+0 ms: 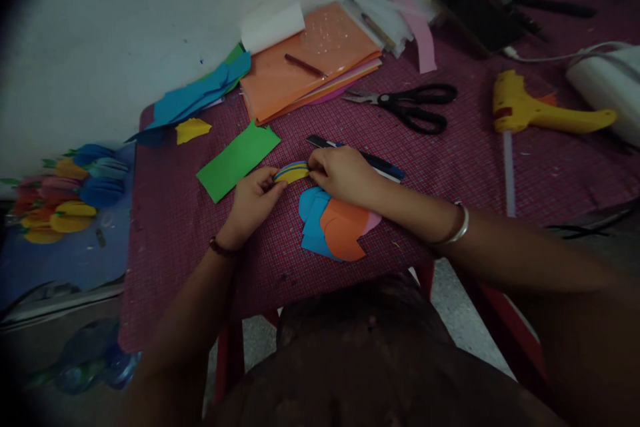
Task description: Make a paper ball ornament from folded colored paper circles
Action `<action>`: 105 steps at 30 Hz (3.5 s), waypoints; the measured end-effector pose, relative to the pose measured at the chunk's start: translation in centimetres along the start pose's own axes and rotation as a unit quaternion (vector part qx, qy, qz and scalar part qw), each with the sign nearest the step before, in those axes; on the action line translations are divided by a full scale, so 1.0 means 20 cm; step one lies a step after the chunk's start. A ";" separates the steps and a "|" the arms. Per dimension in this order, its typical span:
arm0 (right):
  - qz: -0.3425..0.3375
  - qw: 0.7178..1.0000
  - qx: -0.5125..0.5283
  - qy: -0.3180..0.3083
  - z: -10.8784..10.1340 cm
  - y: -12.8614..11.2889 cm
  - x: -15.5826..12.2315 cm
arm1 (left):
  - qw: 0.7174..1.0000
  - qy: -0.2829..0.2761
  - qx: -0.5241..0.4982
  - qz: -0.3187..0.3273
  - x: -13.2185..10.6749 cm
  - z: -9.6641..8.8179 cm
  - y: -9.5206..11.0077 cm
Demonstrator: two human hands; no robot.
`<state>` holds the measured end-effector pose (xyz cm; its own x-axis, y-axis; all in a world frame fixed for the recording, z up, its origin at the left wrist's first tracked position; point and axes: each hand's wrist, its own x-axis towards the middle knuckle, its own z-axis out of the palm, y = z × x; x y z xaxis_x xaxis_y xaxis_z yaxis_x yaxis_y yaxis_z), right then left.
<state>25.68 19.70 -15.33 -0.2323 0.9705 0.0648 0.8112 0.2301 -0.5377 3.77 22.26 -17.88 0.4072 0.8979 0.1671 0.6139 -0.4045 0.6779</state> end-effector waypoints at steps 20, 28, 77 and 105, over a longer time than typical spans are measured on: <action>-0.016 0.998 0.049 0.020 -0.01 0.02 0.00 | 0.998 0.006 -0.055 -0.020 0.03 -0.03 -0.01; -0.030 0.996 0.081 0.006 -0.03 0.01 -0.01 | 0.986 -0.019 -0.143 -0.086 0.02 -0.08 0.01; -0.159 0.987 -0.004 -0.006 0.07 -0.03 0.00 | 0.994 -0.091 -0.062 -0.014 0.13 -0.06 0.07; -0.133 0.991 0.003 0.030 0.09 -0.01 0.05 | 0.985 -0.137 -0.101 0.035 0.06 -0.09 0.06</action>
<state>24.34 20.55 -16.80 -0.4049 0.8783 0.2542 0.7222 0.4777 -0.5002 3.80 23.13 -15.47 0.6286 0.7768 0.0377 0.4414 -0.3963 0.8051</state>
